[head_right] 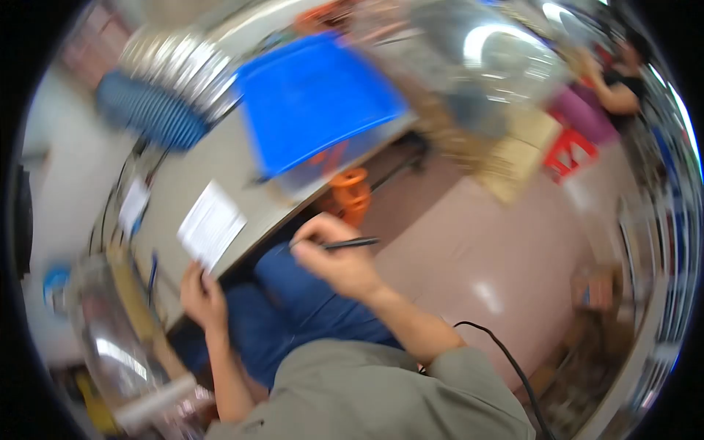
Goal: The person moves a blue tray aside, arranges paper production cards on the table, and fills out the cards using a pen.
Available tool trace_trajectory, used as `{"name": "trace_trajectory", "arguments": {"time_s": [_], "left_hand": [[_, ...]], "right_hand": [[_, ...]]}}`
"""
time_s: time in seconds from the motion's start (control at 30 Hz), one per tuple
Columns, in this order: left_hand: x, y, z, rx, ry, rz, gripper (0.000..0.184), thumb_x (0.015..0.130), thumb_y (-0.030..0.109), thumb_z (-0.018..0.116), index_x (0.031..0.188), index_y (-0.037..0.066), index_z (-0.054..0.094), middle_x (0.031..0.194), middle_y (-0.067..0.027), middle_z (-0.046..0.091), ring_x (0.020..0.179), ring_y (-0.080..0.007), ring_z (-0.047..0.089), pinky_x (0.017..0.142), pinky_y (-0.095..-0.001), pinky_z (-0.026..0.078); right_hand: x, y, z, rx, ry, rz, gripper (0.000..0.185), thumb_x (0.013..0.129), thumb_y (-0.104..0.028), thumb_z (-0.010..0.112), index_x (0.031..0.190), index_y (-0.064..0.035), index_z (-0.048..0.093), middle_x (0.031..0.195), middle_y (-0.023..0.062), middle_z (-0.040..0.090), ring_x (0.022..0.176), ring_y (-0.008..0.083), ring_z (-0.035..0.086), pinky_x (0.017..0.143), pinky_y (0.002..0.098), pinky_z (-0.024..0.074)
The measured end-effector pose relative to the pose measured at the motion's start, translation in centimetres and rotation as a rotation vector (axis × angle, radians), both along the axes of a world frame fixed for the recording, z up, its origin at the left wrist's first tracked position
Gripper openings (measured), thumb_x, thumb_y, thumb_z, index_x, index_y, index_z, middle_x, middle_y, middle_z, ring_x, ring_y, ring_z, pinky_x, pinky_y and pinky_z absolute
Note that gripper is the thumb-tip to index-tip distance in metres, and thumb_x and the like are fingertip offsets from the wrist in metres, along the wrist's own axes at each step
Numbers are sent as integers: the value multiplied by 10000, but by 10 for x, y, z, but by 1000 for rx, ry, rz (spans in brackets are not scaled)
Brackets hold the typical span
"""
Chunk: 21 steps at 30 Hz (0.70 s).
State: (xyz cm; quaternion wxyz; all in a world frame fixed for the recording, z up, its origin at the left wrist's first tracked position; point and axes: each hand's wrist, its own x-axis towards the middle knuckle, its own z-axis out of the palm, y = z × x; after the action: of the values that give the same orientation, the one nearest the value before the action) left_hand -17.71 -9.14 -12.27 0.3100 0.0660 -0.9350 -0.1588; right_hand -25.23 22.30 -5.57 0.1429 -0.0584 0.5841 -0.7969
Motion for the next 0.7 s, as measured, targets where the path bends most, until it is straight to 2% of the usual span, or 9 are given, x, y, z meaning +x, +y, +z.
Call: {"name": "trace_trajectory", "arguments": {"time_s": [0.07, 0.17, 0.33, 0.4, 0.6, 0.7], "left_hand": [[-7, 3, 8, 9, 31, -12, 133, 898, 52, 689, 1017, 7, 728, 1154, -172, 757, 1134, -378, 711, 971, -468, 535], [-17, -1, 10, 24, 49, -12, 111, 874, 42, 715, 983, 43, 733, 1137, -114, 767, 1134, -331, 724, 952, -429, 531], [-4, -2, 10, 83, -4, -22, 124, 879, 10, 715, 999, 33, 727, 1166, -122, 761, 1182, -335, 710, 994, -429, 527], [-6, -4, 12, 99, -21, -29, 127, 878, 16, 719, 1004, 33, 726, 1170, -122, 760, 1188, -335, 708, 998, -433, 522], [-3, -8, 15, 140, -81, -58, 166, 868, 24, 730, 1034, 29, 721, 1203, -134, 746, 1248, -367, 674, 1041, -452, 499], [0, -10, 16, 154, -45, -84, 186, 864, 33, 739, 1049, 30, 723, 1248, -147, 728, 1313, -403, 625, 1066, -467, 484]], "right_hand": [[-8, -7, -6, 15, -43, 48, 116, 991, -99, 710, 1061, -29, 649, 865, 34, 668, 695, 50, 574, 594, 210, 461], [-29, -28, -21, -77, 42, 112, 114, 989, -30, 664, 1087, 10, 621, 850, 66, 666, 671, 61, 567, 578, 207, 454], [-41, -59, -21, -109, 88, 99, 101, 983, 8, 643, 1078, 22, 612, 836, 82, 661, 651, 71, 561, 570, 212, 450], [-51, -72, -19, -110, 131, 111, 115, 973, 20, 647, 1085, 23, 619, 869, 72, 664, 692, 65, 565, 608, 218, 457], [-51, -109, -7, 75, 198, 204, 144, 950, 19, 693, 1083, 8, 638, 947, 42, 666, 830, 54, 587, 710, 224, 465], [-57, -115, -14, 161, 293, 229, 115, 935, 9, 718, 1037, 10, 664, 907, 27, 667, 785, 51, 585, 679, 226, 466]]}}
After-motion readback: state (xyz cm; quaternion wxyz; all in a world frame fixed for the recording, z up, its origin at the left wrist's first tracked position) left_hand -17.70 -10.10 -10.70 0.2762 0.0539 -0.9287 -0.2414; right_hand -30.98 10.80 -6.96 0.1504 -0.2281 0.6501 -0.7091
